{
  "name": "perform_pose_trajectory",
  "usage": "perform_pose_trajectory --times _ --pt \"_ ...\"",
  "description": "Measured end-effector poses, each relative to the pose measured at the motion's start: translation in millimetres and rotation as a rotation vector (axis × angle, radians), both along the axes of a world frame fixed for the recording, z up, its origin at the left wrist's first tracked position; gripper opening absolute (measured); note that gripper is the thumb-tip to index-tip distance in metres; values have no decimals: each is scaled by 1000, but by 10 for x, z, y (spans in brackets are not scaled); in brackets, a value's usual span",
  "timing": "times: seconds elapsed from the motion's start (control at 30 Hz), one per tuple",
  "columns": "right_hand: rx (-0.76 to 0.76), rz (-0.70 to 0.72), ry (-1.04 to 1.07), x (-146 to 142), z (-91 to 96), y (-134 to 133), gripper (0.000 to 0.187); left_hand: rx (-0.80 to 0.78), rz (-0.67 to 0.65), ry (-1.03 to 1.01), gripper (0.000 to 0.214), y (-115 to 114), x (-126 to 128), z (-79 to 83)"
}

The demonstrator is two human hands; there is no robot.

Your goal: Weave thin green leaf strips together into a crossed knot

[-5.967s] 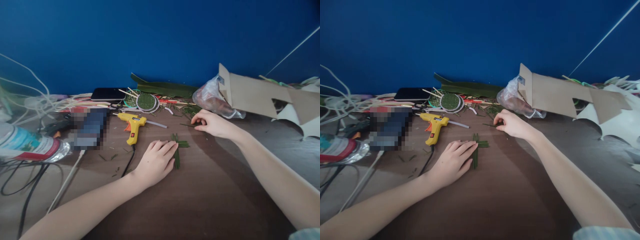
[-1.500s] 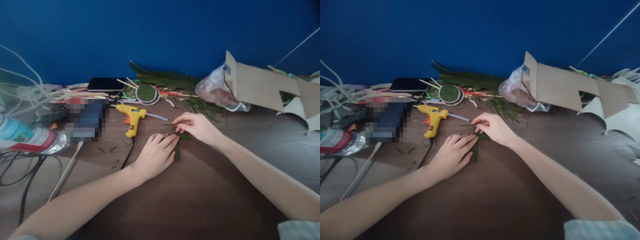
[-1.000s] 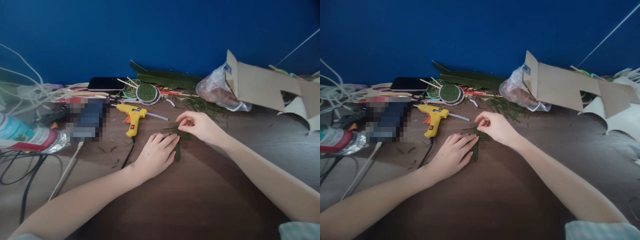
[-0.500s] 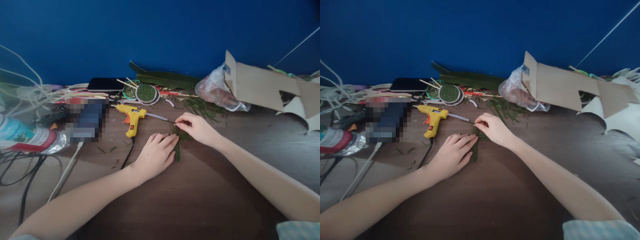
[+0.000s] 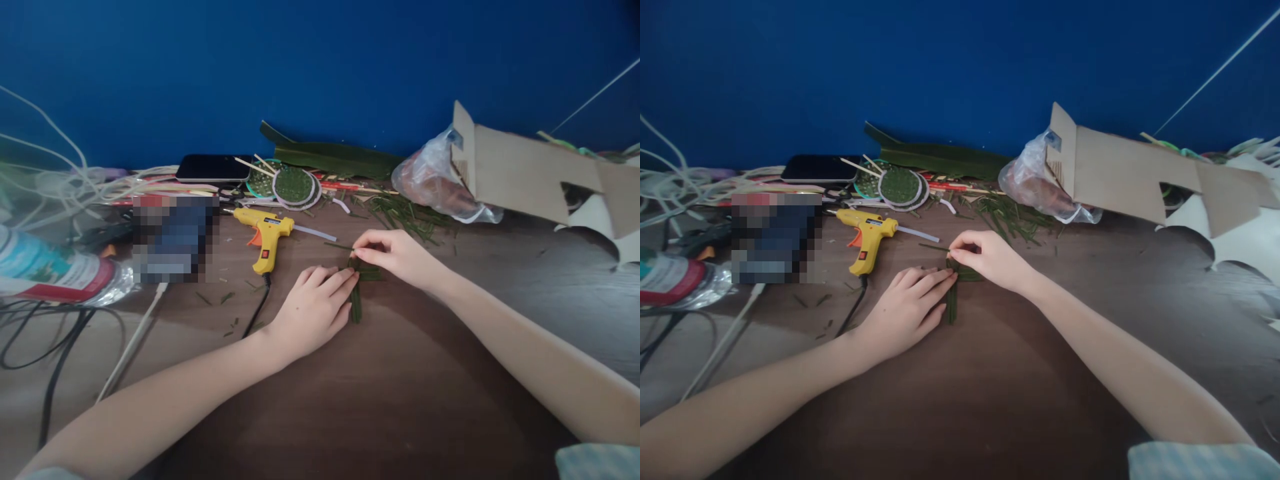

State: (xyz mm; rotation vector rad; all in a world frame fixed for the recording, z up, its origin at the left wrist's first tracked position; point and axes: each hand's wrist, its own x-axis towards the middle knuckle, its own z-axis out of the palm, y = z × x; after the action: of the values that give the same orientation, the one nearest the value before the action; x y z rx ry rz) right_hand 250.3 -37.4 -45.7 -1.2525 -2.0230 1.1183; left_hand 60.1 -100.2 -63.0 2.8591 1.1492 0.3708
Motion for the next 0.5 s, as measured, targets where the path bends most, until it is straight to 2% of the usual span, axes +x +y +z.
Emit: perform_pose_trajectory --times 0.1,0.33,0.5 --pt "-88 2 54 4 1 2 16 -11 2 1 39 3 -4 -13" --pt "-131 -38 132 -5 -8 -8 12 7 0 -1 37 5 10 -2" --pt "-144 2 111 11 -13 1 13 -1 2 7 37 9 16 -5"
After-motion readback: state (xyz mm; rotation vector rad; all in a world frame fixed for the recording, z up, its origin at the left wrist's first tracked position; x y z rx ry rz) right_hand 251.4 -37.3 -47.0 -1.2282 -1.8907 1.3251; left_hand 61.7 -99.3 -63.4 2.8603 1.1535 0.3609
